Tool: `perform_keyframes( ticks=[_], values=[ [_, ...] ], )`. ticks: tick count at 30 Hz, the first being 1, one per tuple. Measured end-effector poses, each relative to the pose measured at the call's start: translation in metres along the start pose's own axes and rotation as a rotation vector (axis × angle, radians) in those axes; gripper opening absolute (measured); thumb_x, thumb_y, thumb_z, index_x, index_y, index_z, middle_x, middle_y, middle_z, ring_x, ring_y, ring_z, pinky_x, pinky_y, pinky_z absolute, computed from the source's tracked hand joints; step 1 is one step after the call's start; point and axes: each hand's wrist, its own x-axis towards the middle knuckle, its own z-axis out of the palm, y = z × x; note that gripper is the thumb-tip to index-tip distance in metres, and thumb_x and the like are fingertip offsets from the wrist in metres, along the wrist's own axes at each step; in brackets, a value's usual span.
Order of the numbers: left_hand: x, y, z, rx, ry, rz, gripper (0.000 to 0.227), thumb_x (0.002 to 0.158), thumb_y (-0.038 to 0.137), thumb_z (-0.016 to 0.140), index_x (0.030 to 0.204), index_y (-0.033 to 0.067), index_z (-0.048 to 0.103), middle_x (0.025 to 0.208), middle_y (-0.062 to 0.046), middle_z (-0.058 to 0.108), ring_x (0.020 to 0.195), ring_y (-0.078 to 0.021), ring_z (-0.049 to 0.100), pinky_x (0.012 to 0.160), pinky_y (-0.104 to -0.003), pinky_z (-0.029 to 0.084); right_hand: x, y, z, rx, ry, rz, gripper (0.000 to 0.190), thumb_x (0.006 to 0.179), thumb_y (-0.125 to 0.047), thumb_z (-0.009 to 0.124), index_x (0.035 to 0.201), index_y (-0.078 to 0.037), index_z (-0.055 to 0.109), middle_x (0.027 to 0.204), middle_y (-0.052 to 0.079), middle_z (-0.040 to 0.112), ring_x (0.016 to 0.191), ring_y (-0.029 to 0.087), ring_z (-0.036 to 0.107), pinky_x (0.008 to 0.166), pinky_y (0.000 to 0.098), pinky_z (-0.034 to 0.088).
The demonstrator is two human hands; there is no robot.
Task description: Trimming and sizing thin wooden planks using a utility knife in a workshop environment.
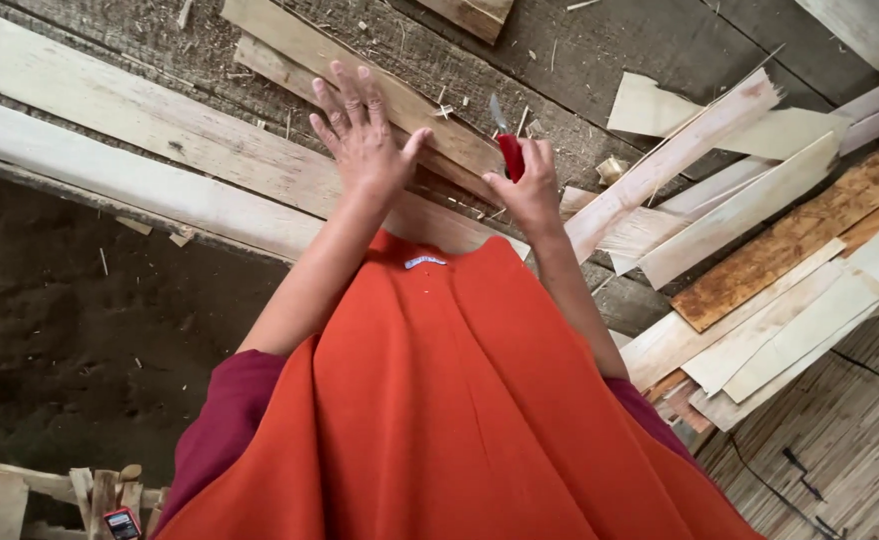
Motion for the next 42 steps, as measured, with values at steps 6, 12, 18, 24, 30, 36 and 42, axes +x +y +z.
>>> perform_keyframes(
  ticks=[6, 12, 18, 24, 30, 36, 42],
  values=[
    [-0.001, 0.001, -0.003, -0.014, -0.05, -0.012, 0.135, 0.094, 0.099, 0.05, 0.156, 0.0099, -0.031, 0.152, -0.02, -0.047, 0.139, -0.0422, -0.04, 0.11, -0.071, -0.014, -0.005, -0.001, -0.019, 0.159, -0.057, -0.018, 0.051, 0.081, -0.024, 0.086, 0.12, -0.006, 0.059, 0.103, 0.003, 0.049, 0.081, 0.016, 0.052, 0.075, 0.0302, 0.052],
    [-0.001, 0.001, 0.003, -0.008, -0.025, -0.012, 0.136, 0.095, 0.1, 0.051, 0.159, 0.0105, -0.028, 0.154, -0.02, -0.046, 0.14, -0.0427, -0.04, 0.109, -0.074, -0.012, -0.013, -0.002, -0.028, 0.321, -0.035, 0.009, 0.032, 0.088, -0.004, 0.074, 0.116, -0.01, 0.059, 0.097, 0.0, 0.05, 0.077, 0.012, 0.054, 0.065, 0.0229, 0.051],
    [-0.002, 0.001, 0.003, -0.042, -0.028, -0.02, 0.138, 0.093, 0.101, 0.057, 0.16, 0.0153, -0.027, 0.155, -0.019, -0.046, 0.14, -0.0411, -0.041, 0.11, -0.073, -0.012, -0.013, 0.005, -0.028, 0.515, -0.07, 0.103, 0.039, 0.083, 0.001, 0.072, 0.117, -0.013, 0.06, 0.1, 0.0, 0.058, 0.085, 0.012, 0.057, 0.073, 0.0245, 0.052],
    [-0.003, 0.0, 0.013, -0.056, -0.011, -0.029, 0.14, 0.092, 0.102, 0.062, 0.163, 0.0169, -0.024, 0.157, -0.022, -0.044, 0.141, -0.0431, -0.041, 0.11, -0.074, -0.011, -0.014, -0.001, -0.029, 0.4, -0.054, 0.072, 0.033, 0.086, -0.013, 0.078, 0.113, -0.014, 0.06, 0.101, 0.0, 0.054, 0.089, 0.014, 0.058, 0.079, 0.027, 0.054],
    [-0.003, 0.0, 0.003, -0.083, -0.025, -0.032, 0.141, 0.092, 0.1, 0.062, 0.16, 0.016, -0.028, 0.154, -0.02, -0.047, 0.14, -0.0394, -0.042, 0.11, -0.072, -0.016, -0.003, 0.007, -0.016, 0.222, -0.042, 0.037, 0.038, 0.085, -0.027, 0.085, 0.111, -0.012, 0.061, 0.096, -0.002, 0.047, 0.076, 0.009, 0.048, 0.072, 0.0246, 0.048],
    [0.004, 0.004, -0.01, -0.115, -0.199, -0.106, 0.151, 0.091, 0.099, 0.065, 0.153, -0.0004, -0.029, 0.154, -0.022, -0.042, 0.14, -0.0392, -0.038, 0.113, -0.07, -0.016, 0.004, -0.003, -0.012, 0.002, -0.055, 0.099, 0.067, 0.078, -0.032, 0.088, 0.131, -0.011, 0.054, 0.115, 0.007, 0.054, 0.096, 0.024, 0.063, 0.09, 0.0395, 0.06],
    [0.01, 0.01, -0.048, -0.154, -0.434, -0.179, 0.141, 0.096, 0.095, 0.062, 0.154, 0.0017, -0.027, 0.154, -0.019, -0.04, 0.142, -0.0366, -0.036, 0.118, -0.07, -0.014, 0.0, -0.016, -0.014, -0.162, -0.081, 0.023, 0.058, 0.08, -0.031, 0.087, 0.126, -0.013, 0.055, 0.113, 0.007, 0.051, 0.087, 0.024, 0.063, 0.083, 0.0378, 0.062]
  ],
)
